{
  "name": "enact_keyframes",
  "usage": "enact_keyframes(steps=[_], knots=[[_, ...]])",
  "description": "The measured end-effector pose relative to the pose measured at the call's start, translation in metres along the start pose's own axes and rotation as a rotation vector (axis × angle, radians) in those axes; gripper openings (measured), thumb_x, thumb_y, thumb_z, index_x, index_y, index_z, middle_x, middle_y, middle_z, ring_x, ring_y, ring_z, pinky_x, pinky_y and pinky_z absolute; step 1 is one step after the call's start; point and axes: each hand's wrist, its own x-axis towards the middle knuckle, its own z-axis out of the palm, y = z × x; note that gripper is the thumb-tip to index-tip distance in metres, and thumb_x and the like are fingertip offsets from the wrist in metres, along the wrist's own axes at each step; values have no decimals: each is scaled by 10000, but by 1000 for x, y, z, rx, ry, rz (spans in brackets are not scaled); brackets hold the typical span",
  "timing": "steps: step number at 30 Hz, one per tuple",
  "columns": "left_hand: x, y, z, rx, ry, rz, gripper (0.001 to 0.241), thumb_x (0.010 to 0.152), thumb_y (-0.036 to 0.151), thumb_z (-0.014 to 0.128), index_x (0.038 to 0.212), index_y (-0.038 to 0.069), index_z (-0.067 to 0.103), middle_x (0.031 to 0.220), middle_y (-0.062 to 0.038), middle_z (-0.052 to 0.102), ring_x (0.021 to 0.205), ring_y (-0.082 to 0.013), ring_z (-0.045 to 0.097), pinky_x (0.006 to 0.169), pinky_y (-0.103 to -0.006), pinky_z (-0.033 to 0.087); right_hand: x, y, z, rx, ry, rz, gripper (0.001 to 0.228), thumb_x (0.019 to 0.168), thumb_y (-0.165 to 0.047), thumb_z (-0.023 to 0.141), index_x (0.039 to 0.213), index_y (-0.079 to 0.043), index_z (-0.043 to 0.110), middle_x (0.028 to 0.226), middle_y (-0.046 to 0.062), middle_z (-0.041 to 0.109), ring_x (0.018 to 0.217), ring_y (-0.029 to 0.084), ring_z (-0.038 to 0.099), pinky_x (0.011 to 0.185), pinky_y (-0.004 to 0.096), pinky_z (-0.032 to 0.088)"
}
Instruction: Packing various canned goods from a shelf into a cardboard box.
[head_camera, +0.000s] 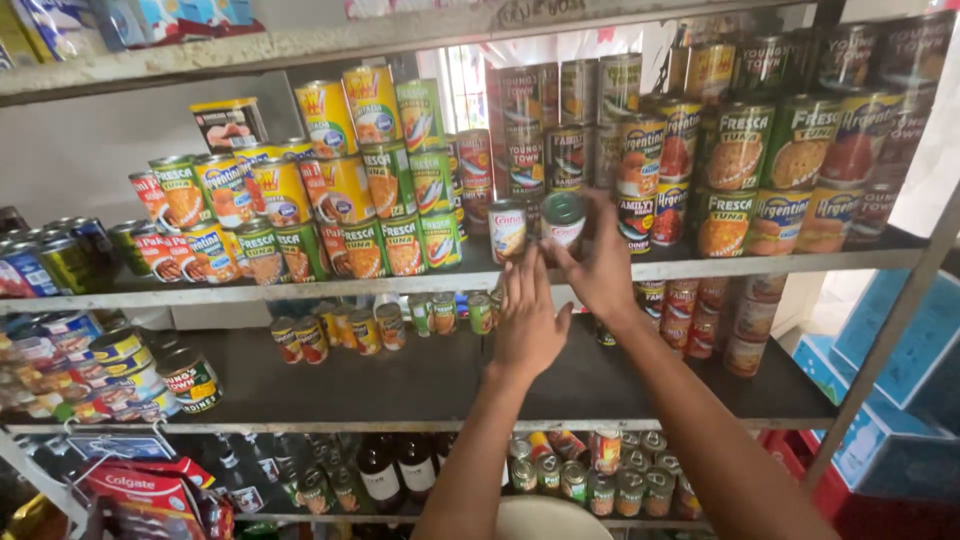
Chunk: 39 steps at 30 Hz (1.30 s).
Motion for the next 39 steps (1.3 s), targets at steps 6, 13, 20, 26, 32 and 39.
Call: enact_keyframes(steps=[6,13,20,26,32,39], knots=[[-53,-7,22,-495,103,-128,602,1051,226,526,1602,32,383,1659,-199,406,1536,-371,394,1265,-483,359,-76,-35,-27,211,108,69,858,840,-93,901,1493,14,356,1400,160,517,1261,238,563,1080,376,510],[-209,23,43,-1808,-274,-1075,705,963,684,292,1369,155,520,1314,-86,642,1127,-244,670,841,-425,612,-230,-27,-35,170,-172,484,760,746,-136,930,1338,-19,467,1217,97,611,1102,171,603,964,314,529],[-469,5,147,-1661,-289,-1509,522,1118,596,438,1176,110,619,999,-41,689,805,-152,651,644,-328,529,-377,-21,-44,109,-660,1164,708,830,-216,856,1449,-144,520,1095,134,675,969,252,682,866,364,561],[-621,28,142,-1454,-505,-1694,505,1072,515,449,1189,72,662,964,-87,701,750,-182,663,629,-367,544,-546,4,-59,187,-868,1121,572,778,-270,831,1283,-132,600,1124,105,740,1018,204,712,841,364,575],[-779,58,132,-783,-988,-1380,507,1005,415,526,1304,18,622,1132,-196,720,1050,-335,682,917,-434,529,-674,-4,-56,-79,-1126,1224,573,754,-254,846,1257,-120,608,1169,183,699,1030,359,710,859,450,563],[-728,47,109,-362,-1291,-975,462,841,288,668,1193,-11,651,1214,-267,677,1146,-463,620,991,-538,495,-858,30,-42,-286,-1394,1250,524,845,-427,789,1273,-148,673,1159,228,743,1114,387,691,943,472,564]])
